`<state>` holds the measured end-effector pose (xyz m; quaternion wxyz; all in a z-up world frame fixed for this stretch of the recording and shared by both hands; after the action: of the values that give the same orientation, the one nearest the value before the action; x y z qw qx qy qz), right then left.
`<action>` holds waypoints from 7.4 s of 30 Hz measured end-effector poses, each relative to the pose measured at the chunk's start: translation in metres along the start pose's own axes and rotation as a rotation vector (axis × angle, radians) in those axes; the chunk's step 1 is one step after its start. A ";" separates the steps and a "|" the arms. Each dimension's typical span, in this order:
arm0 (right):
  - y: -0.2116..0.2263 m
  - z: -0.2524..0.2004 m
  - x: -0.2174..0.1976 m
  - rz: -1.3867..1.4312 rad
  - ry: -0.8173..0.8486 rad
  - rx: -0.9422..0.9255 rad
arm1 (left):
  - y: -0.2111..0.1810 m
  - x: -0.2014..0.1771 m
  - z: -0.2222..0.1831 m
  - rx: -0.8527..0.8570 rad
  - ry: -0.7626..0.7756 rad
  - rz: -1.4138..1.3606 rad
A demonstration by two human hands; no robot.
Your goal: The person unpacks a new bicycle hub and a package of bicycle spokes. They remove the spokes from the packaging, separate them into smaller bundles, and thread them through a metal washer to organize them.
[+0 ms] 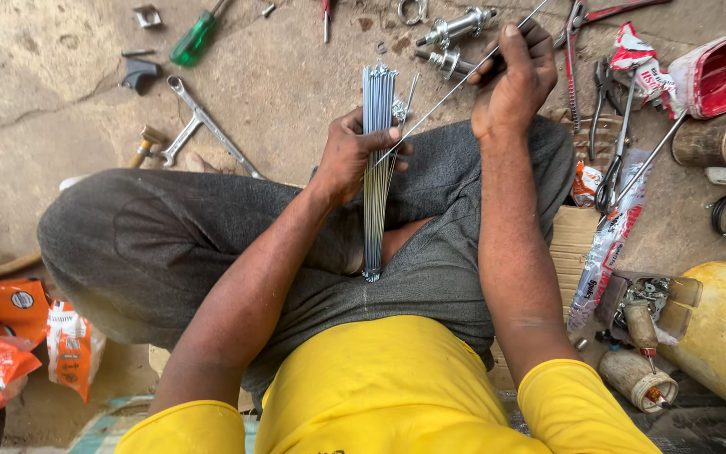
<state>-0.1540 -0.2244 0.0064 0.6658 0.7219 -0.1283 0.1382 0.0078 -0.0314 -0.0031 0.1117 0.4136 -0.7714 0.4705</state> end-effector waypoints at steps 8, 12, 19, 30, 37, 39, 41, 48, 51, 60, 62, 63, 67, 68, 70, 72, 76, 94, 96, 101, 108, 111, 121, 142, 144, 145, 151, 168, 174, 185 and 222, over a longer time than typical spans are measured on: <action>0.008 -0.001 0.012 -0.027 0.061 -0.029 | 0.005 -0.001 0.004 -0.004 0.068 -0.083; 0.012 -0.019 0.031 -0.068 0.255 0.188 | -0.002 0.001 0.003 -0.010 0.033 -0.030; 0.012 -0.037 0.050 -0.115 0.448 0.241 | -0.003 0.003 0.000 -0.017 0.030 -0.038; 0.010 -0.040 0.054 -0.181 0.520 0.310 | 0.002 0.001 0.004 0.000 0.014 -0.003; 0.002 -0.038 0.043 -0.223 0.460 0.234 | 0.016 -0.005 0.012 0.033 -0.044 0.037; -0.001 -0.039 0.047 -0.254 0.444 0.193 | 0.018 -0.002 0.014 0.061 -0.066 0.050; -0.009 -0.046 0.054 -0.455 0.393 0.296 | 0.016 -0.003 0.017 0.086 -0.092 0.091; -0.043 -0.079 0.065 -0.835 0.469 0.202 | 0.014 -0.011 0.021 0.297 -0.247 0.740; -0.065 -0.084 0.066 -0.736 0.439 0.366 | -0.008 -0.010 0.007 0.327 -0.238 1.049; -0.078 -0.097 0.089 -0.459 0.358 0.823 | -0.138 -0.037 -0.078 0.226 -0.131 1.248; -0.075 -0.103 0.096 -0.452 0.386 0.857 | -0.177 -0.104 -0.094 0.235 -0.362 0.934; -0.074 -0.106 0.101 -0.414 0.398 0.881 | -0.200 -0.145 -0.101 0.384 -0.494 0.882; -0.075 -0.110 0.114 -0.122 0.472 0.955 | -0.266 -0.334 -0.111 0.805 -1.152 1.017; -0.077 -0.110 0.112 -0.135 0.493 0.949 | -0.262 -0.388 -0.103 0.514 -1.375 0.772; -0.083 -0.105 0.110 -0.166 0.531 0.930 | -0.256 -0.459 -0.098 0.408 -1.630 0.834; -0.086 -0.103 0.104 -0.166 0.498 0.942 | -0.244 -0.501 -0.090 0.384 -1.752 0.890; -0.083 -0.104 0.102 -0.214 0.442 0.897 | -0.253 -0.510 -0.076 0.425 -1.779 1.196; -0.041 -0.091 0.084 -0.022 0.464 0.804 | -0.082 -0.047 -0.007 0.328 0.048 1.803; -0.047 -0.094 0.080 -0.114 0.453 0.806 | -0.081 -0.041 -0.006 0.481 -0.168 1.531; -0.055 -0.104 0.083 -0.362 0.764 0.669 | -0.052 -0.028 0.023 0.410 -0.258 0.727; -0.029 -0.059 0.068 -1.161 0.685 0.430 | -0.029 -0.029 0.043 0.133 -0.196 0.452; -0.014 -0.027 0.083 -0.656 0.389 0.377 | -0.034 -0.011 0.041 0.106 -0.053 0.274; -0.030 -0.016 0.093 -0.300 0.468 0.344 | -0.037 0.005 0.024 0.100 0.020 0.149; 0.041 -0.004 0.079 -0.215 0.293 -0.537 | -0.041 0.003 0.024 -0.093 0.083 0.064; 0.048 -0.011 0.087 -0.209 0.322 -0.564 | -0.042 0.004 0.027 -0.089 0.101 0.054; 0.053 -0.011 0.086 -0.179 0.275 -0.577 | -0.042 0.003 0.027 -0.088 0.104 0.046; 0.080 0.001 0.073 -0.105 0.275 -0.639 | -0.037 0.001 0.029 -0.088 0.107 0.105; 0.024 -0.034 0.078 -0.379 0.426 -0.401 | -0.037 0.003 0.026 0.004 0.176 0.218; 0.010 -0.055 0.079 -0.842 0.891 -0.088 | -0.027 -0.007 0.029 0.146 0.113 0.409; 0.017 -0.025 0.065 -0.657 0.633 0.117 | -0.023 -0.001 0.027 0.049 0.145 0.309; -0.020 -0.019 0.088 -0.012 0.072 0.317 | -0.019 0.006 0.021 0.020 -0.046 0.111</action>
<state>-0.0654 -0.2041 0.0220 0.5484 0.8134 -0.0766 0.1786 0.0227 -0.0560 0.0017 0.0637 0.3819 -0.7907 0.4741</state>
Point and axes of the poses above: each hand's wrist, its own z-axis towards the middle knuckle, its own x-axis out of the palm, y = z × x, the point moved 4 cm from there along z, towards the middle knuckle, and after that the axes turned 8 degrees about -y, right-handed, at the moved point
